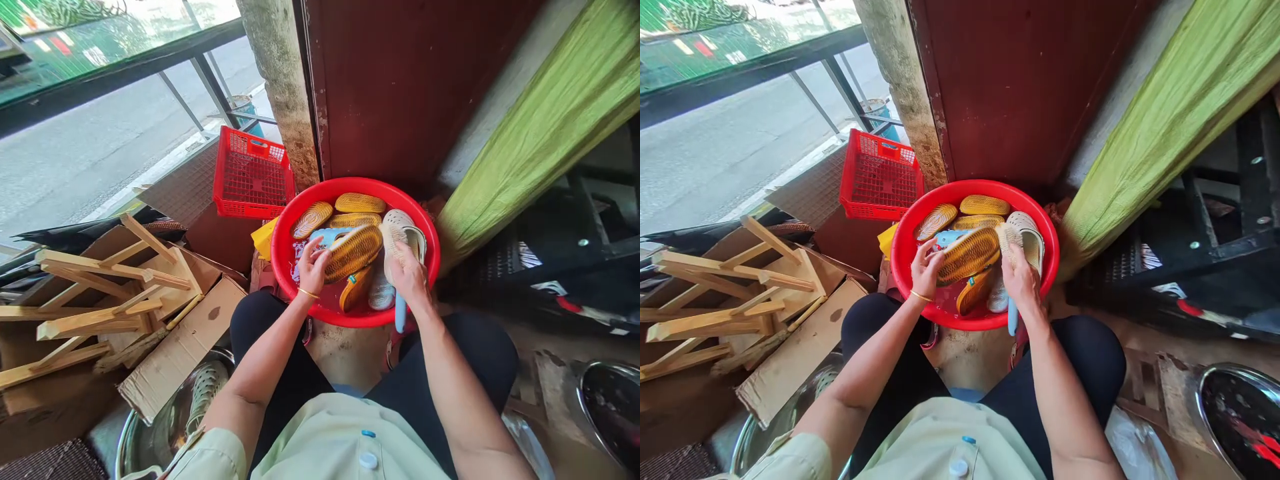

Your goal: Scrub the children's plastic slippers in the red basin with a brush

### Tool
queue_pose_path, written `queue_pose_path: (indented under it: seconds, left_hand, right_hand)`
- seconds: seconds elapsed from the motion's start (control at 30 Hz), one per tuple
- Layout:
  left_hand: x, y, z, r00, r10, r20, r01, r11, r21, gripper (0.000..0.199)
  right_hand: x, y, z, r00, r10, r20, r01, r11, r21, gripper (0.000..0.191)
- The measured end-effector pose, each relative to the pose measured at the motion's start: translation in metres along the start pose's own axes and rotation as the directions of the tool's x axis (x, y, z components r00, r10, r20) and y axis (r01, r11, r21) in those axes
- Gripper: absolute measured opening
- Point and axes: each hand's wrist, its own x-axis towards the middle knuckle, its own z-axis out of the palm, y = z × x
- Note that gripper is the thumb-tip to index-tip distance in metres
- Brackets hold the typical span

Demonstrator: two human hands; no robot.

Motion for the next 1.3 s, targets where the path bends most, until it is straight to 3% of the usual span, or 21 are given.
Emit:
queue_pose_path:
  seconds: [0.07, 0.13, 0.23, 0.3, 0.4, 0.47, 0.53, 0.6, 0.67, 0.77, 0.87, 0.97, 1.17, 1.23, 1.3]
  left_hand:
    - [0.013, -0.009, 0.002, 0.988, -0.139, -0.064, 0.130, 0.983, -0.130, 0.052]
    - [0.022, -0.015, 0.003, 0.946, -0.322, -0.018, 0.309, 0.921, -0.237, 0.045]
    - [0.026, -0.017, 0.003, 0.825, -0.550, 0.126, 0.559, 0.765, -0.319, 0.035]
    - [0.021, -0.013, 0.003, 0.753, -0.625, 0.205, 0.652, 0.665, -0.364, 0.028]
    - [0.010, -0.006, 0.004, 0.663, -0.685, 0.301, 0.744, 0.561, -0.364, 0.027]
    - [0.004, -0.003, 0.006, 0.641, -0.695, 0.325, 0.766, 0.555, -0.325, 0.028]
    - [0.002, -0.002, 0.009, 0.709, -0.635, 0.307, 0.705, 0.642, -0.302, 0.035]
    - [0.003, -0.004, 0.010, 0.832, -0.494, 0.253, 0.552, 0.785, -0.281, 0.045]
    - [0.006, -0.008, 0.009, 0.924, -0.327, 0.200, 0.366, 0.907, -0.207, 0.052]
    - [0.010, -0.014, 0.003, 0.970, -0.130, 0.205, 0.115, 0.990, 0.084, 0.052]
    - [0.012, -0.019, -0.006, 0.951, -0.012, 0.310, -0.134, 0.885, 0.445, 0.049]
    - [0.016, -0.025, -0.009, 0.936, -0.057, 0.347, -0.201, 0.723, 0.661, 0.046]
    - [0.031, -0.029, -0.012, 0.977, -0.137, 0.164, -0.059, 0.562, 0.825, 0.047]
    - [0.026, -0.023, -0.008, 0.982, -0.061, 0.180, -0.124, 0.512, 0.850, 0.049]
    - [0.014, -0.014, 0.004, 0.950, 0.035, 0.309, -0.292, 0.444, 0.847, 0.056]
  right_hand:
    - [-0.015, -0.008, 0.008, 0.998, -0.041, -0.043, 0.041, 0.999, 0.018, 0.057]
    - [-0.038, -0.021, 0.020, 0.985, -0.173, -0.005, 0.173, 0.985, 0.027, 0.057]
    - [-0.066, -0.039, 0.034, 0.900, -0.403, 0.168, 0.406, 0.914, 0.018, 0.056]
    - [-0.069, -0.045, 0.034, 0.862, -0.447, 0.241, 0.462, 0.887, -0.007, 0.055]
    - [-0.047, -0.043, 0.024, 0.921, -0.351, 0.171, 0.367, 0.928, -0.071, 0.055]
    - [-0.024, -0.036, 0.014, 0.970, -0.231, 0.076, 0.238, 0.967, -0.091, 0.057]
    - [-0.006, -0.026, 0.005, 0.994, -0.107, 0.008, 0.107, 0.991, -0.078, 0.058]
    - [0.003, -0.017, -0.001, 0.999, -0.011, -0.038, 0.010, 0.999, -0.046, 0.058]
    - [0.002, -0.010, -0.005, 0.998, 0.030, -0.062, -0.031, 0.999, -0.016, 0.058]
    - [-0.006, -0.003, -0.010, 0.999, 0.003, -0.033, -0.004, 1.000, -0.009, 0.058]
    - [-0.011, 0.007, -0.021, 1.000, 0.006, -0.023, -0.007, 0.997, -0.076, 0.057]
    - [-0.005, 0.027, -0.035, 0.991, 0.089, -0.102, -0.103, 0.985, -0.141, 0.059]
    - [0.012, 0.057, -0.034, 0.984, 0.168, -0.058, -0.174, 0.977, -0.121, 0.056]
    - [0.014, 0.059, -0.028, 0.987, 0.160, -0.029, -0.162, 0.983, -0.084, 0.055]
    - [0.016, 0.056, -0.022, 0.988, 0.153, 0.005, -0.152, 0.988, -0.035, 0.054]
